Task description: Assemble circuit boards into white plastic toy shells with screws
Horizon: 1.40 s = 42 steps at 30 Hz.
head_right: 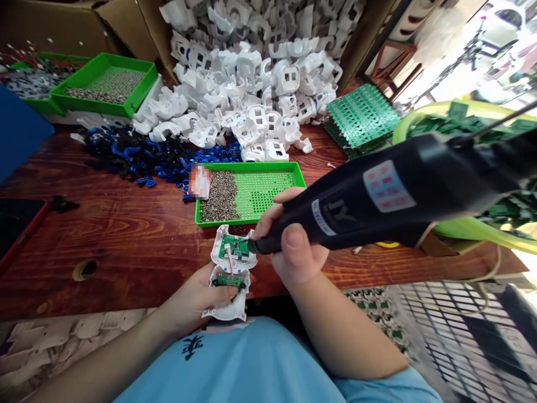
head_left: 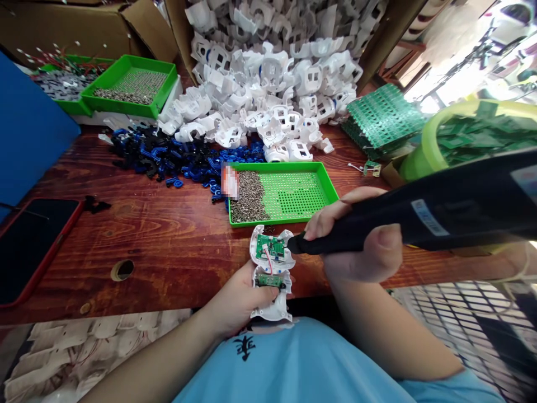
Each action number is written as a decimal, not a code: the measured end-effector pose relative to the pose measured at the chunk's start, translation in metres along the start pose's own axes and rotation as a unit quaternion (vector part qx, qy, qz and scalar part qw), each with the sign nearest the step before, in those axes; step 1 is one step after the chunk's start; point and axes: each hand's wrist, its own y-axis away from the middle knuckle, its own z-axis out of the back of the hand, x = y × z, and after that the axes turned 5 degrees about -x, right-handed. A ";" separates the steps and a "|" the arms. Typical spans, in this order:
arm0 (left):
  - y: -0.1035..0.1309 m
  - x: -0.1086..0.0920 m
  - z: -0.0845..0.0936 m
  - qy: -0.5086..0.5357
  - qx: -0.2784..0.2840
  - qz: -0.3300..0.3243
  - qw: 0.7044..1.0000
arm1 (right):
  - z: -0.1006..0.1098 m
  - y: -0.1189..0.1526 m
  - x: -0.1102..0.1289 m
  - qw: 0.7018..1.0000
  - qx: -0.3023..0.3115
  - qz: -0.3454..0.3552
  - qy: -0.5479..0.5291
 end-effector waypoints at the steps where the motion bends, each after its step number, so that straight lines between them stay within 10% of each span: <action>1: 0.000 0.000 0.000 0.005 0.000 0.003 1.000 | 0.001 -0.003 0.002 1.000 -0.007 0.006 0.002; 17: -0.002 -0.002 -0.002 0.040 0.010 0.048 0.998 | -0.001 -0.076 -0.083 0.993 -0.026 0.110 0.039; 42: -0.003 -0.002 0.002 0.034 0.027 0.044 0.998 | -0.008 -0.076 -0.094 0.994 -0.019 0.087 0.065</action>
